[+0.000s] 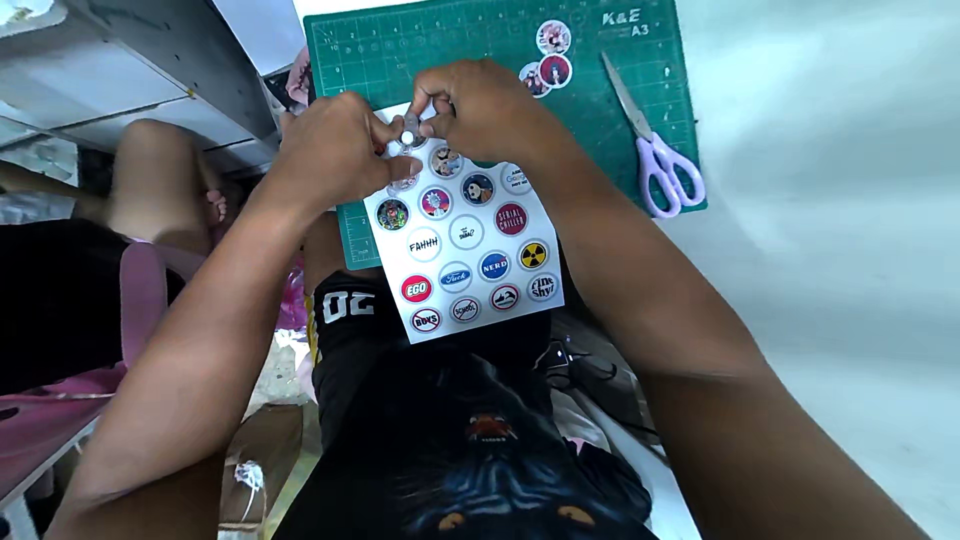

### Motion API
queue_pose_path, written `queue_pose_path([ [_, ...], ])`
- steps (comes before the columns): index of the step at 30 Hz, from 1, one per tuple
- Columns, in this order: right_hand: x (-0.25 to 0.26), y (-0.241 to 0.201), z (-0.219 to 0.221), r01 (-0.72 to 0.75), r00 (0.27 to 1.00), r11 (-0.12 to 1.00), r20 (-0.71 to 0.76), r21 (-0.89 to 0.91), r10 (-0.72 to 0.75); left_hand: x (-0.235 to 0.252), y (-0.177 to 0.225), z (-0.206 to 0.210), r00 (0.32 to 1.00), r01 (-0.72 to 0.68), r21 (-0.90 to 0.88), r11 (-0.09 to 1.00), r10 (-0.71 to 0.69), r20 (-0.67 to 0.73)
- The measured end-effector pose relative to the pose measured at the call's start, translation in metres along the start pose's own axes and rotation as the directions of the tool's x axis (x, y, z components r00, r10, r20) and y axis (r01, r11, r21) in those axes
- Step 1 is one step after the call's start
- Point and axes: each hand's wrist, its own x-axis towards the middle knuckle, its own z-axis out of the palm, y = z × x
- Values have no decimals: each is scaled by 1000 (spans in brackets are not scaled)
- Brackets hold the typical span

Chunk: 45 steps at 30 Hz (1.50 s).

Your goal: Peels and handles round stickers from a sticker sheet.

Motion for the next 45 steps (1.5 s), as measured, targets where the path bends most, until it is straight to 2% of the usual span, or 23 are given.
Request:
queue_pose_path([
  [9, 0, -1, -1, -5, 1000, 1000, 11, -5, 5, 11, -2, -23, 992, -30, 60, 998, 23, 122],
  [21, -1, -4, -2, -12, 999, 1000, 37, -22, 13, 39, -13, -43, 969, -157, 45, 987, 145, 198],
  [30, 1, -3, -2, -2, 1000, 1000, 30, -23, 3, 62, -13, -53, 921, -338, 96, 936, 308, 239],
  [33, 0, -4, -2, -18, 999, 999, 35, -37, 19, 68, -11, -53, 900, -388, 55, 920, 365, 238],
  [45, 3, -7, -2, -54, 998, 996, 40, -77, 57, 83, -8, -54, 872, -395, -20, 918, 382, 308],
])
